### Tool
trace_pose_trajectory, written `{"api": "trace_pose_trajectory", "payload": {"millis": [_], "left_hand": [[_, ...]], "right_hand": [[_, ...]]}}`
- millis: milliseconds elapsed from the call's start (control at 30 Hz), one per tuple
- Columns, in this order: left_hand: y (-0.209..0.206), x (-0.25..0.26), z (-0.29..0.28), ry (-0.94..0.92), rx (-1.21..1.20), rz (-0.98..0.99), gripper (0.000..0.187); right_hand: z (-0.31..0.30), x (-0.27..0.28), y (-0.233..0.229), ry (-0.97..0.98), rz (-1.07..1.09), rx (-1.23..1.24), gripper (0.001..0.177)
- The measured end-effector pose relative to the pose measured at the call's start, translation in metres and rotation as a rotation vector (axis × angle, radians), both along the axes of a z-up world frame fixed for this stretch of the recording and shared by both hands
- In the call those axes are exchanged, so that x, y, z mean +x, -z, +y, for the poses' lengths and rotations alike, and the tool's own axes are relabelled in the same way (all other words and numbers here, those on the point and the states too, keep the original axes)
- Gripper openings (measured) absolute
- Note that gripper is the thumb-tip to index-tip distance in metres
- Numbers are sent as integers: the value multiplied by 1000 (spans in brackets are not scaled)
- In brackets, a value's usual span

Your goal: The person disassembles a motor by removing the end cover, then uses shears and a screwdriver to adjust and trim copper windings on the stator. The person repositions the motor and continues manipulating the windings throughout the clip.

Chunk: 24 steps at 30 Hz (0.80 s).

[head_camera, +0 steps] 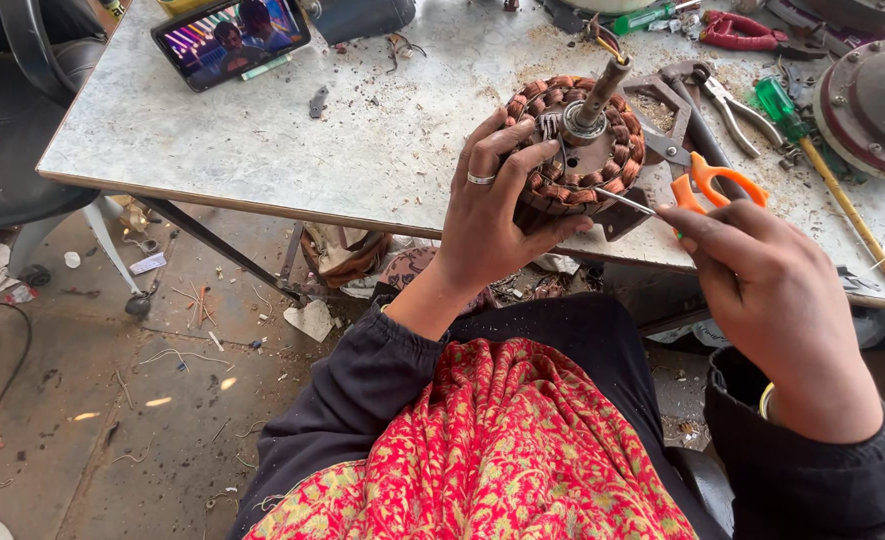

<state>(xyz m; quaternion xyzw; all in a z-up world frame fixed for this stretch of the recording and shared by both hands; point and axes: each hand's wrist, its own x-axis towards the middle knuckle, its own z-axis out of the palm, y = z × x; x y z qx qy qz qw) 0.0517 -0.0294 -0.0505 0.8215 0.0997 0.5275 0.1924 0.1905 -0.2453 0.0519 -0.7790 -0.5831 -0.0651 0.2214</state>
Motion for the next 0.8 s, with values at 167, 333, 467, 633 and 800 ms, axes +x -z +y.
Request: {"api": "trace_pose_trajectory", "payload": {"millis": [167, 333, 467, 633, 800], "left_hand": [[0, -4, 0, 3, -12, 20, 76], [3, -2, -1, 12, -3, 8, 78], [4, 2, 1, 27, -24, -1, 76], [5, -3, 0, 45, -34, 16, 75], [3, -1, -2, 33, -33, -9, 75]], "right_hand": [[2, 14, 21, -52, 252, 67, 35], [18, -4, 78, -82, 602, 275, 31], [12, -24, 88, -188, 428, 364, 35], [-3, -37, 63, -127, 260, 311, 39], [-1, -35, 24, 15, 44, 202, 38]]}}
